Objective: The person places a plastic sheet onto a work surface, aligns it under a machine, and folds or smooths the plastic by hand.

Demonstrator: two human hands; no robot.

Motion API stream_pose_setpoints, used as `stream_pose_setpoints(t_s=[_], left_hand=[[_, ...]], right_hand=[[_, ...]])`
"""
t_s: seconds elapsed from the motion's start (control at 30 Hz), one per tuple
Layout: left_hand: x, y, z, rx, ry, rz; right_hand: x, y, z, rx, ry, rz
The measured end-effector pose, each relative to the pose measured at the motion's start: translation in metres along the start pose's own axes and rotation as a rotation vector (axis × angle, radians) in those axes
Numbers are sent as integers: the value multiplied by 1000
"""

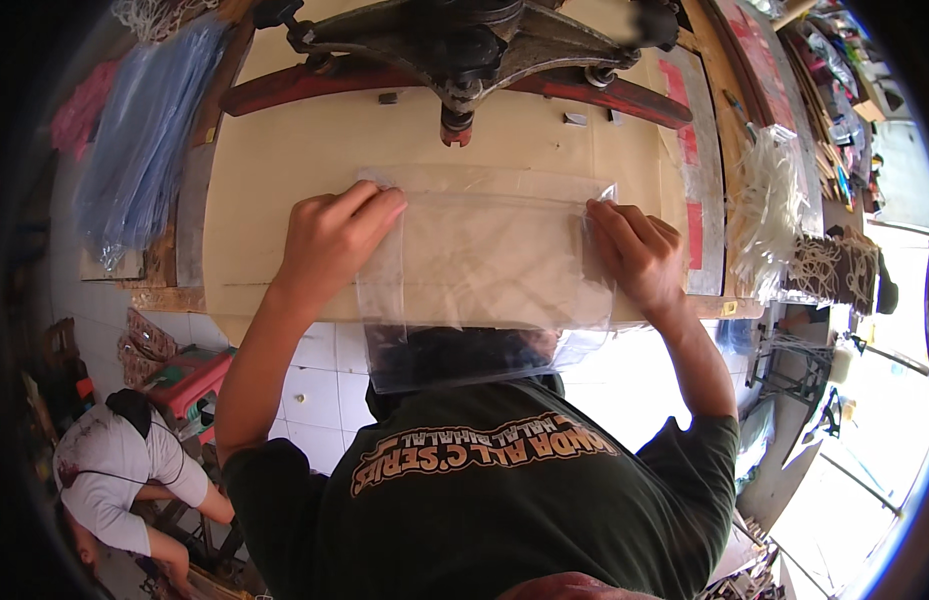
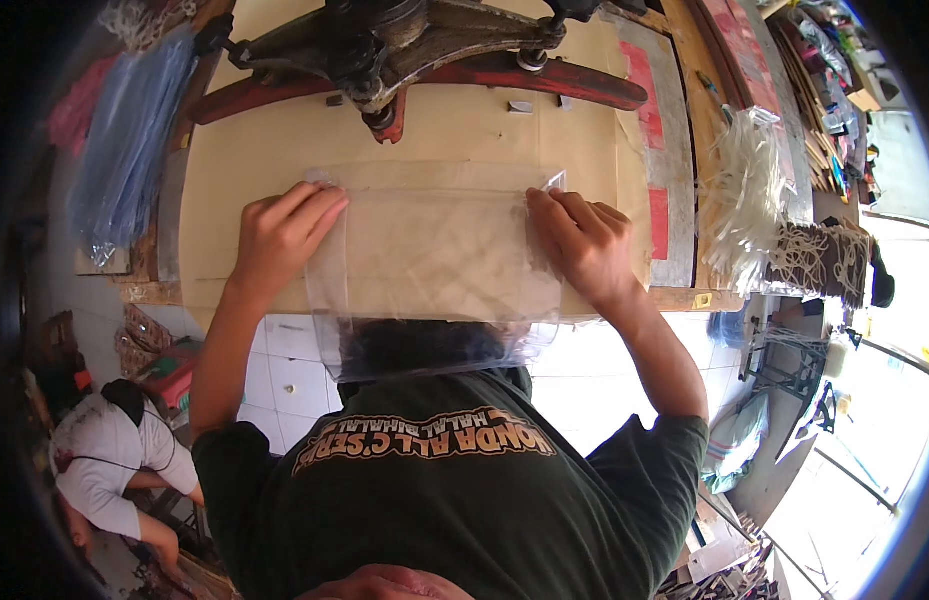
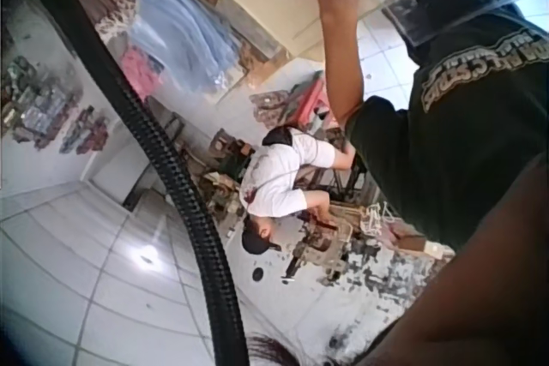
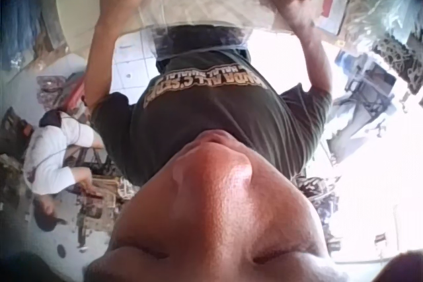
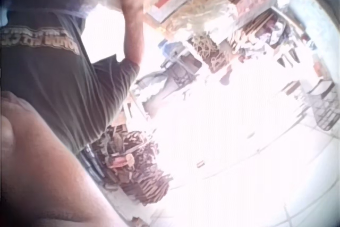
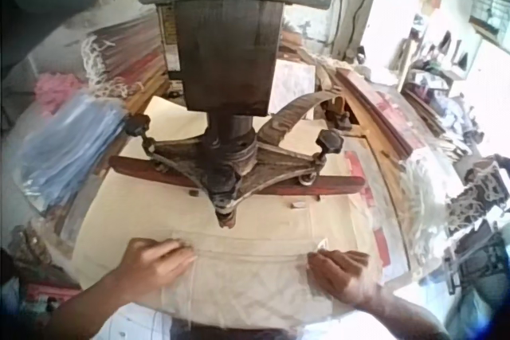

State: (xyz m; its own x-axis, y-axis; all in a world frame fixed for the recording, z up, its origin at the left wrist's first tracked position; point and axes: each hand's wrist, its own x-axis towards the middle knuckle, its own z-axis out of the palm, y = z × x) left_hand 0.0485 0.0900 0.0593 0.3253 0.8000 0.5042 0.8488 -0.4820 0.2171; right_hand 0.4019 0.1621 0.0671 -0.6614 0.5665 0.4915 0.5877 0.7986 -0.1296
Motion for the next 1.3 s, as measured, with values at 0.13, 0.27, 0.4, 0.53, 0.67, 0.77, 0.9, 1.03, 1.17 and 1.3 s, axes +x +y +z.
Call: stream_pose_setpoints(t_s=[0.13, 0.27, 0.4, 0.53, 0.67, 0.77, 0.9, 1.03, 1.17, 1.3], left_hand=[[-5, -1, 4, 40, 14, 2], [3, -8, -10, -118, -82, -55], [5, -11, -12, -137, -47, -68], [10, -7, -14, -83, -126, -125], [21, -6, -18, -89, -211, -157], [27, -13, -17, -111, -278, -167], [18, -15, -12, -138, -188, -99], [6, -15, -5, -79, -83, -11], [0, -18, -6, 22, -44, 135], [-1, -20, -6, 49, -44, 221]], right_hand=[[2, 1, 6, -36, 50, -15], [4, 0, 5, 27, 71, 30], [5, -5, 3, 57, 52, 146], [8, -10, 0, 56, 2, 226], [7, -7, 1, 36, -6, 199], [5, -6, 3, 13, 23, 155], [6, 0, 3, 10, 33, 57], [2, 12, -6, -73, -78, -123], [-5, 18, -10, -93, -129, -202], [-5, 18, -15, -62, -127, -233]])
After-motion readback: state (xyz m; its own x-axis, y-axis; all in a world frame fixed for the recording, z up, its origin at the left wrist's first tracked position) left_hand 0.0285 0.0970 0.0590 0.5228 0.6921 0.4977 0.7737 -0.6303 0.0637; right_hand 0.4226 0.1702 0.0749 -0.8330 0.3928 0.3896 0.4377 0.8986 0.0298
